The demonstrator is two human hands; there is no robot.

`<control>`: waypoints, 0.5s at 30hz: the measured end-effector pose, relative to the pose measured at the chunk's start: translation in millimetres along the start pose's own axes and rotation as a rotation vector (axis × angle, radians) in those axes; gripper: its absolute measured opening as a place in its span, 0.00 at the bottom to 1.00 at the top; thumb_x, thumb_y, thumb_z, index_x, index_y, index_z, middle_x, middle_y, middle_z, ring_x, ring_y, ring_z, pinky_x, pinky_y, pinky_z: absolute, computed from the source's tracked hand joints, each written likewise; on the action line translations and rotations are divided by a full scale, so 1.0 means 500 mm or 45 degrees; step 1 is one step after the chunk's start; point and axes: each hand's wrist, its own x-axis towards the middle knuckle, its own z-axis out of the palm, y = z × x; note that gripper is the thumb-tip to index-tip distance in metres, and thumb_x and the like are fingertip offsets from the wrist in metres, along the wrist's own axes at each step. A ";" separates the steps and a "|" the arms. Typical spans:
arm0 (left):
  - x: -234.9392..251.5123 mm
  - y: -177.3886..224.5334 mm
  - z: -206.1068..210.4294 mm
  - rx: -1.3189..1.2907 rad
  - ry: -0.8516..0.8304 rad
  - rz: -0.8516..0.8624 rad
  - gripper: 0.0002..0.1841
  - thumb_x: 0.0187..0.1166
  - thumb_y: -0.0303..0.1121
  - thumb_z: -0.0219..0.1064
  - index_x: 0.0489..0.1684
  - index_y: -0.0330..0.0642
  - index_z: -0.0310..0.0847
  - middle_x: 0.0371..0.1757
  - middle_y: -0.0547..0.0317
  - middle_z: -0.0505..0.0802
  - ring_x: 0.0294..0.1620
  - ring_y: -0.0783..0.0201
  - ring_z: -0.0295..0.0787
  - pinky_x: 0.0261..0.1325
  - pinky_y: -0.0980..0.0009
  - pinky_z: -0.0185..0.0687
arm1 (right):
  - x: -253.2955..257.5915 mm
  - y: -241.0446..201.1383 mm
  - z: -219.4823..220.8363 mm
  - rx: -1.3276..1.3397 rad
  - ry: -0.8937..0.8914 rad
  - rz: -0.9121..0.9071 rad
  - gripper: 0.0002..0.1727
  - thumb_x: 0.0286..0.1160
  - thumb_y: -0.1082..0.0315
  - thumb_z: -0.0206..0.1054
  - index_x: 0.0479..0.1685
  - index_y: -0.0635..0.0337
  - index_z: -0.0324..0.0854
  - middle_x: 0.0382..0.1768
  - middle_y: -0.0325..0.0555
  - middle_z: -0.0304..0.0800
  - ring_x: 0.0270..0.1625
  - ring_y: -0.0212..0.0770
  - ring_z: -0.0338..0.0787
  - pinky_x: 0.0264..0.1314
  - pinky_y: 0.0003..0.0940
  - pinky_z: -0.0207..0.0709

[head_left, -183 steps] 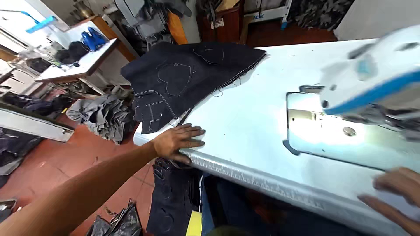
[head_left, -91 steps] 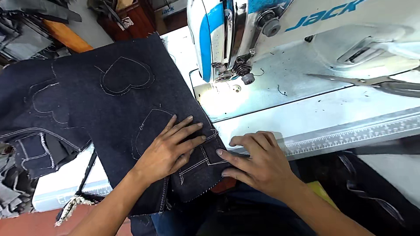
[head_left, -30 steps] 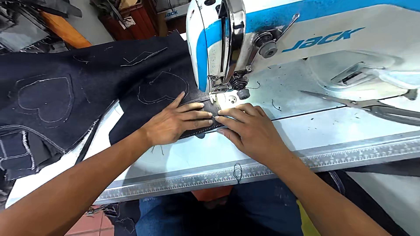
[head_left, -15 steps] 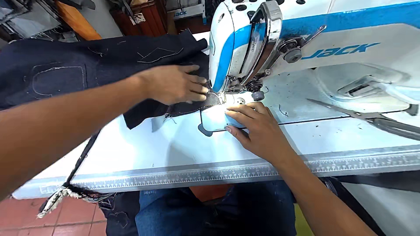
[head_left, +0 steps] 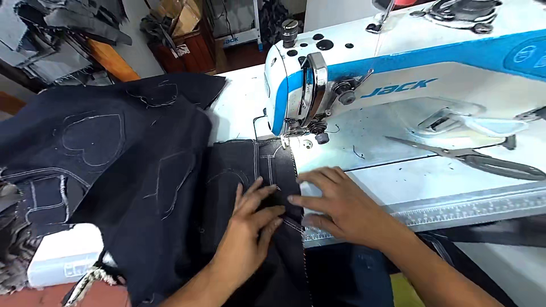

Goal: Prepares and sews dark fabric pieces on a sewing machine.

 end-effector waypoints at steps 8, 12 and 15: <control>0.091 -0.012 -0.032 0.374 -0.159 0.086 0.10 0.79 0.48 0.68 0.41 0.61 0.95 0.40 0.77 0.96 0.59 0.67 0.90 0.73 0.46 0.73 | -0.063 -0.038 -0.010 -0.196 -0.028 -0.026 0.28 0.78 0.27 0.52 0.60 0.31 0.86 0.65 0.43 0.85 0.62 0.49 0.85 0.61 0.51 0.76; 0.082 -0.013 -0.001 0.325 -0.043 0.122 0.09 0.76 0.39 0.67 0.39 0.65 0.96 0.40 0.74 0.95 0.59 0.62 0.90 0.70 0.44 0.75 | -0.078 -0.044 0.006 -0.176 0.065 -0.002 0.24 0.81 0.33 0.56 0.59 0.35 0.85 0.70 0.39 0.84 0.66 0.46 0.84 0.66 0.47 0.77; 0.041 0.001 0.014 0.546 -0.012 0.337 0.16 0.81 0.29 0.60 0.51 0.61 0.94 0.57 0.62 0.94 0.65 0.49 0.90 0.69 0.27 0.74 | -0.087 -0.047 0.011 -0.108 0.113 -0.017 0.24 0.81 0.37 0.59 0.60 0.43 0.83 0.76 0.30 0.83 0.74 0.41 0.81 0.69 0.43 0.73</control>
